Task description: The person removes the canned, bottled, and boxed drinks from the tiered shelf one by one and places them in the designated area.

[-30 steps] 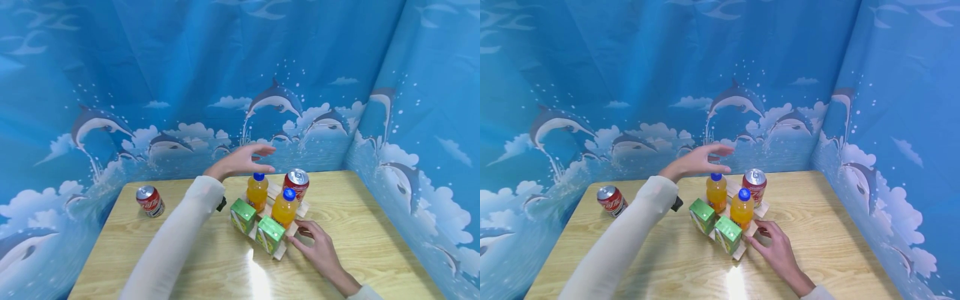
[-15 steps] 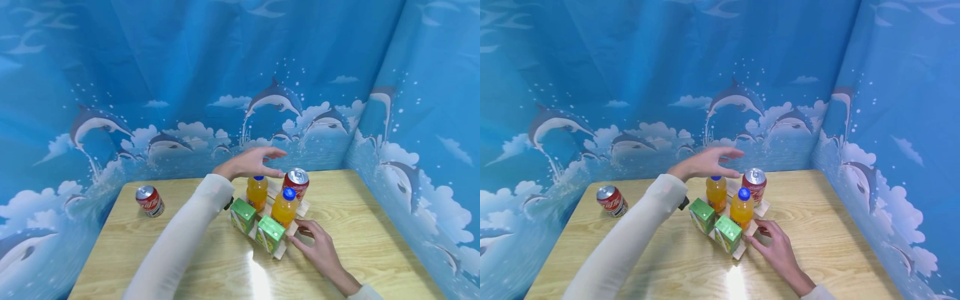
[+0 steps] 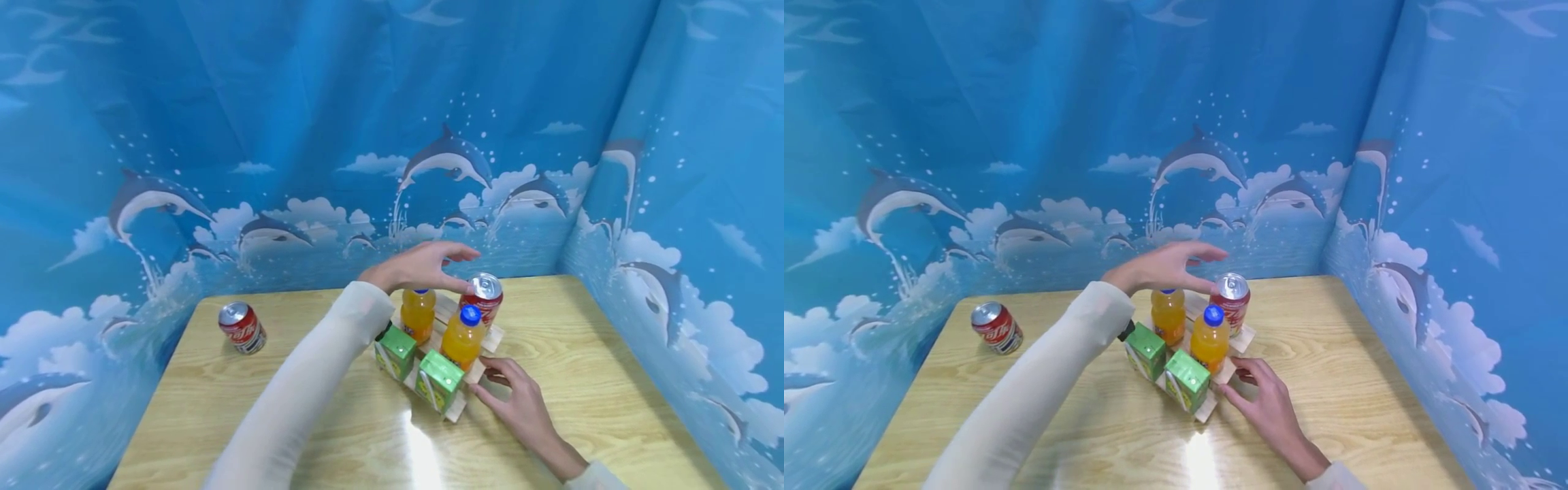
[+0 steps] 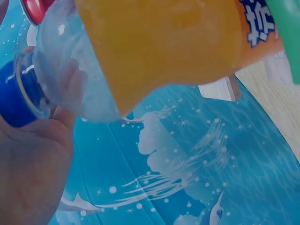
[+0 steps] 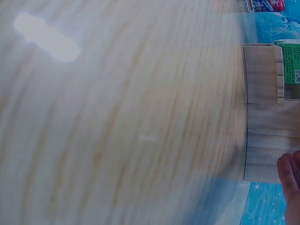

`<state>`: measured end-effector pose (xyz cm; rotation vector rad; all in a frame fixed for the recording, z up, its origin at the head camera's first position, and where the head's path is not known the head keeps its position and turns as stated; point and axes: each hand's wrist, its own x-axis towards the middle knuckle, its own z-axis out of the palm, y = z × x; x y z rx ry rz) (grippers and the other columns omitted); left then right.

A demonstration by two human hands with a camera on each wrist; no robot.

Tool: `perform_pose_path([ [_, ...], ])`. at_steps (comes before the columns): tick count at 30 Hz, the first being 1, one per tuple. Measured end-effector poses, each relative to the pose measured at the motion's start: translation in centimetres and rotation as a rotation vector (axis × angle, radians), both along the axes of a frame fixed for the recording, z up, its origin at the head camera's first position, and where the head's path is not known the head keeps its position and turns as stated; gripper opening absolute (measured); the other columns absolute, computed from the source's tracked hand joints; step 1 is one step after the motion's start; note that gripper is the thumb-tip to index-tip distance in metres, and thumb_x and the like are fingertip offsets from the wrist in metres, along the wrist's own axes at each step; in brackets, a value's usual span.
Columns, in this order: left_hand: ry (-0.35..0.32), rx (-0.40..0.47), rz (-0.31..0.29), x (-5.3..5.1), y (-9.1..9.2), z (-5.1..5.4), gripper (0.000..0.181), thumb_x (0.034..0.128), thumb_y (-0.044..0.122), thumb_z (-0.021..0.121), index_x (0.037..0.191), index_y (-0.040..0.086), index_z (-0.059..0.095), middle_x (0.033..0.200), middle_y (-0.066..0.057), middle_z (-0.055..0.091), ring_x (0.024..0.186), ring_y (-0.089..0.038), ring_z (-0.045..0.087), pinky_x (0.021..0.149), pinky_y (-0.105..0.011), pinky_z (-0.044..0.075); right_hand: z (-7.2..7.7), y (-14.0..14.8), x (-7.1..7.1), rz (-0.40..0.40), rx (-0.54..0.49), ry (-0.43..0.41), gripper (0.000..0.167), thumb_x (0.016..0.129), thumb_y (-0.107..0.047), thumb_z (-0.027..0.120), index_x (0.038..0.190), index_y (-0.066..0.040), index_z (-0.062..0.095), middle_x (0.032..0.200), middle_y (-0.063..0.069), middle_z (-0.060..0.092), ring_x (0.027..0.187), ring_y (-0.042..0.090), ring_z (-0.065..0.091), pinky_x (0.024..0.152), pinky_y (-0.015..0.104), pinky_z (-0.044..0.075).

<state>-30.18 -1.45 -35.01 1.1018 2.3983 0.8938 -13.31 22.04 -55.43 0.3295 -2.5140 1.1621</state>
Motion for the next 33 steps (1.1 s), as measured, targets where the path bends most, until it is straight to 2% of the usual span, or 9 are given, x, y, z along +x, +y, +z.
perform_pose_path([
  [9, -0.011, -0.029, -0.008, 0.0, 0.8, -0.2, 0.074, 0.1003, 0.052, 0.075, 0.165, 0.027, 0.048, 0.168, 0.004, 0.050, 0.153, -0.020, 0.047, 0.126, -0.051, 0.045, 0.1, -0.2, -0.2, 0.007, 0.001, 0.004, 0.049, 0.084, -0.017, 0.095, 0.127, -0.006, 0.075, 0.121, 0.004, 0.076, 0.097, 0.021, 0.077, 0.088, 0.028, 0.067],
  [15, -0.005, -0.033, -0.033, 0.1, 1.4, -0.1, 0.075, 0.1001, 0.051, 0.076, 0.164, 0.024, 0.049, 0.168, -0.001, 0.051, 0.152, -0.025, 0.049, 0.124, -0.052, 0.047, 0.2, -0.2, -0.2, 0.003, -0.005, 0.004, 0.049, 0.083, -0.016, 0.096, 0.127, -0.006, 0.075, 0.120, 0.004, 0.076, 0.098, 0.021, 0.077, 0.089, 0.027, 0.066],
  [23, -0.025, -0.080, -0.047, 0.2, 1.9, 0.0, 0.076, 0.0984, 0.054, 0.077, 0.164, 0.026, 0.049, 0.163, 0.002, 0.054, 0.148, -0.022, 0.053, 0.122, -0.049, 0.049, 0.3, -0.1, 0.0, -0.001, -0.005, -0.001, 0.048, 0.083, -0.016, 0.096, 0.126, -0.006, 0.075, 0.120, 0.005, 0.076, 0.098, 0.021, 0.078, 0.088, 0.033, 0.068],
  [28, -0.051, -0.091, -0.059, 0.3, 2.2, 0.2, 0.077, 0.0979, 0.053, 0.078, 0.164, 0.025, 0.049, 0.157, 0.001, 0.058, 0.142, -0.022, 0.056, 0.117, -0.044, 0.054, 0.3, -0.1, 0.1, 0.006, -0.002, 0.006, 0.048, 0.084, -0.015, 0.095, 0.126, -0.006, 0.075, 0.120, 0.006, 0.077, 0.097, 0.023, 0.078, 0.088, 0.032, 0.067],
  [33, -0.046, -0.127, -0.072, 0.3, 2.6, 0.3, 0.073, 0.0996, 0.048, 0.078, 0.163, 0.025, 0.051, 0.150, 0.001, 0.063, 0.132, -0.016, 0.061, 0.110, -0.036, 0.057, 0.3, -0.1, 0.1, 0.003, 0.002, 0.007, 0.048, 0.083, -0.015, 0.095, 0.126, -0.006, 0.075, 0.120, 0.006, 0.077, 0.097, 0.019, 0.078, 0.088, 0.030, 0.067],
])
